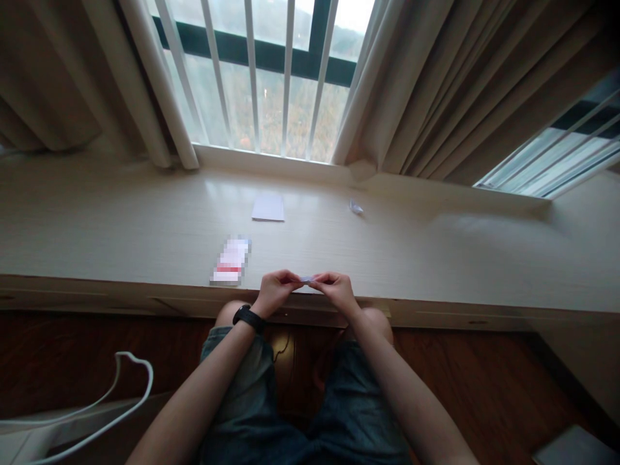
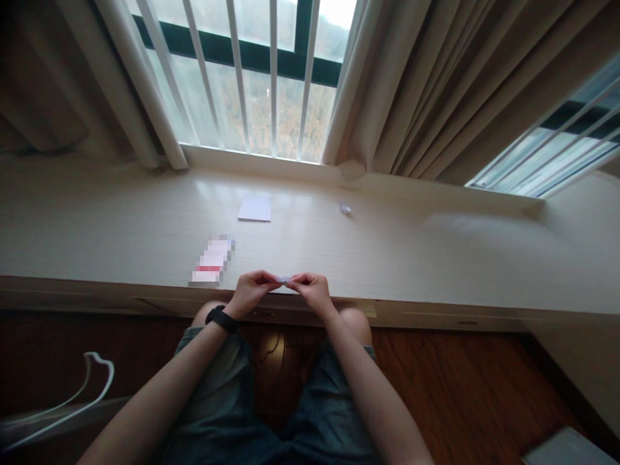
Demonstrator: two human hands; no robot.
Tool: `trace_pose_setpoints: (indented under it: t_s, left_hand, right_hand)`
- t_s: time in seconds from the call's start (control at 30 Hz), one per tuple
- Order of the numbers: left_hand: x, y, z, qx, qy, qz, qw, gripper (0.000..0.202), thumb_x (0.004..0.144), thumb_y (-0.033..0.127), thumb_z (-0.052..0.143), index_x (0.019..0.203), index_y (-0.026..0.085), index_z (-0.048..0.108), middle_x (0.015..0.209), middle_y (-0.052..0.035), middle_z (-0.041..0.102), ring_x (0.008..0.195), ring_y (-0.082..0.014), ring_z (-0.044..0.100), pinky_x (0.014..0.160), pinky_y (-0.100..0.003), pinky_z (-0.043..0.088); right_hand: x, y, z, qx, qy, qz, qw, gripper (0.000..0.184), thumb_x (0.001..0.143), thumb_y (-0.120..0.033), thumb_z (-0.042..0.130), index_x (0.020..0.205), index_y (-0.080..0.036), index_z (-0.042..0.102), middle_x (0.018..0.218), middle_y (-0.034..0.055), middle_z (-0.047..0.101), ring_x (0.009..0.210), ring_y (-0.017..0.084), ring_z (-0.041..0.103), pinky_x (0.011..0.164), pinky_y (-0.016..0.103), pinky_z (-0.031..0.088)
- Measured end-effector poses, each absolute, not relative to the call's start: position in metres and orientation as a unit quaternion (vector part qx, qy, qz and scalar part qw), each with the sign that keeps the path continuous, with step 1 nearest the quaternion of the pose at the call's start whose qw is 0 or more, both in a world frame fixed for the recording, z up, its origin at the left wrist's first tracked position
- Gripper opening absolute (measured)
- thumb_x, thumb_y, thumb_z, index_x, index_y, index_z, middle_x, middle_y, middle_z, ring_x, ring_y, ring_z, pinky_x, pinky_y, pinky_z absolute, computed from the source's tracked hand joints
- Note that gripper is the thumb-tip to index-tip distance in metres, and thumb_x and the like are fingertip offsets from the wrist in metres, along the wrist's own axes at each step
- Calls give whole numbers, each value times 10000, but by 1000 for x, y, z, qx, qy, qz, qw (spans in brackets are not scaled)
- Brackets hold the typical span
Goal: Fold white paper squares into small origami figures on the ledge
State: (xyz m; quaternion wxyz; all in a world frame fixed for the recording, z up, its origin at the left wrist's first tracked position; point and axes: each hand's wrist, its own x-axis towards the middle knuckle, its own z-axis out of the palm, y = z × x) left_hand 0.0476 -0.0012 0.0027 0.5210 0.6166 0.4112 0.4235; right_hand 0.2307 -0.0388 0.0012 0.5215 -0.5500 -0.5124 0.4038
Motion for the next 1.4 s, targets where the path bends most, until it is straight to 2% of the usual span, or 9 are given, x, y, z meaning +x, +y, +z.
trace_pose_setpoints:
  t_s: [0.13, 0.27, 0.43, 0.53, 0.67, 0.77, 0.9, 1.07, 1.4]
  left_hand:
    - [46, -3, -1, 618, 394, 444, 516, 204, 680, 347, 765, 732, 167, 685, 818, -43, 720, 774, -178, 667, 753, -310, 535]
    - [47, -2, -5, 625, 403, 442, 503, 245, 696, 361, 755, 794, 174, 630, 754, -10, 671, 692, -146, 635, 644, -261, 511]
    - [49, 0, 0, 620, 386, 439, 523, 291, 712, 364, 748, 843, 171, 574, 697, 12, 623, 634, -118, 592, 568, -216, 452]
    - [50, 1, 4, 591, 374, 438, 565, 322, 699, 354, 764, 865, 161, 567, 673, 18, 605, 622, -110, 584, 554, -202, 427]
    - [50, 2, 10, 565, 372, 420, 605, 465, 674, 362, 787, 1032, 156, 574, 835, -29, 679, 700, -127, 634, 619, -218, 463]
    - [49, 5, 16, 586, 386, 364, 613, 553, 687, 406, 778, 1132, 153, 568, 805, -55, 715, 675, -147, 651, 592, -226, 458]
    - [51, 12, 22, 608, 389, 332, 608, 524, 681, 441, 781, 1058, 126, 601, 680, -70, 713, 650, -184, 674, 564, -239, 455]
    - [55, 18, 18, 595, 378, 333, 626, 530, 661, 408, 804, 1065, 139, 592, 667, -65, 718, 654, -197, 687, 562, -240, 456]
    - [58, 14, 19, 555, 368, 382, 641, 542, 649, 391, 821, 1062, 129, 586, 695, -67, 722, 692, -191, 688, 658, -283, 498]
  right_hand:
    - [228, -42, 0, -547, -534, 380, 521, 273, 661, -457, 778, 703, -199, 698, 835, 58, 735, 771, 212, 670, 705, 331, 535]
    - [226, -44, 4, -574, -550, 338, 504, 288, 699, -482, 746, 730, -202, 687, 744, 46, 714, 691, 193, 645, 648, 309, 514]
    - [225, -42, 10, -567, -514, 394, 509, 357, 676, -519, 757, 720, -183, 643, 684, 55, 701, 646, 195, 653, 607, 301, 506]
    - [225, -38, 10, -543, -489, 427, 533, 405, 647, -500, 789, 805, -200, 570, 665, 32, 696, 627, 193, 661, 591, 293, 507]
    - [226, -33, 10, -524, -489, 441, 540, 463, 640, -489, 794, 878, -224, 499, 650, -1, 683, 602, 184, 656, 589, 294, 516]
    - [228, -30, 10, -528, -501, 431, 533, 449, 645, -491, 786, 874, -223, 508, 661, 4, 679, 613, 187, 659, 595, 298, 520]
    - [234, -29, 13, -529, -511, 439, 517, 488, 648, -466, 782, 988, -209, 545, 706, 9, 684, 636, 181, 660, 596, 286, 517]
    - [245, -24, 19, -524, -534, 503, 431, 543, 626, -444, 795, 1054, -182, 587, 632, -11, 657, 591, 162, 634, 548, 256, 484]
    - [249, -19, 24, -510, -532, 478, 479, 528, 592, -417, 830, 1000, -192, 582, 626, -35, 642, 577, 151, 621, 549, 241, 442]
